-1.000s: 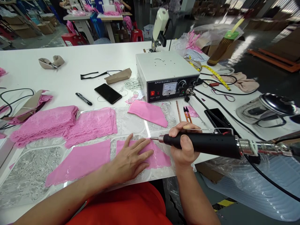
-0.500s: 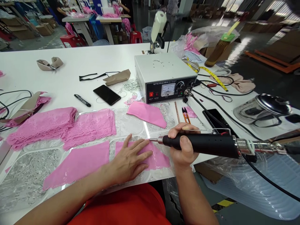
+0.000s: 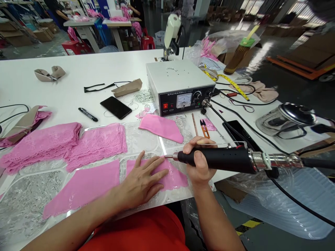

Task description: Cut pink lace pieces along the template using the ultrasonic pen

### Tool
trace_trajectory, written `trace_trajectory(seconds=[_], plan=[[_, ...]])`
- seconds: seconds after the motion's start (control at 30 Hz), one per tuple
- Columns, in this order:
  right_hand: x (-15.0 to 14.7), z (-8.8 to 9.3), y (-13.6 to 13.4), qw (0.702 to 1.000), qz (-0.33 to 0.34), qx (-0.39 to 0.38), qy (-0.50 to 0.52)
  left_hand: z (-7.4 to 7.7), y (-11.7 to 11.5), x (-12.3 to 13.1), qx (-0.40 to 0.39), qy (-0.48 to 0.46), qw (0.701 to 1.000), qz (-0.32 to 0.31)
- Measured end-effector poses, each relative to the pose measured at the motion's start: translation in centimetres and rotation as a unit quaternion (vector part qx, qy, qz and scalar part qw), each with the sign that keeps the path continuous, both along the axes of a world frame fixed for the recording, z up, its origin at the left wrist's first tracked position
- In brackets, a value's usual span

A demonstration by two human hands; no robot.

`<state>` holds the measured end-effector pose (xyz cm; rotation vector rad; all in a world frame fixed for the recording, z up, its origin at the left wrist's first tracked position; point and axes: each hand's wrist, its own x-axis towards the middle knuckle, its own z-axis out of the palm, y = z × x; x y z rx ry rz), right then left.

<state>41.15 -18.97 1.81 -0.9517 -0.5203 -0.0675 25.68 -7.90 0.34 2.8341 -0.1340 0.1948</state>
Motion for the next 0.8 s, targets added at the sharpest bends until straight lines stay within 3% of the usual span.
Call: trace_trajectory(seconds=[0.63,0.8], plan=[[-0.2,0.2,0.4,1.000,0.004,0.001,0.002,0.2,0.4,0.1,0.013,0.003,1.000,-0.012],[0.2,1.2,-2.0,0.999,-0.031,0.030,0.024,0.0,0.6,0.3,0.021,-0.009,1.000,-0.021]])
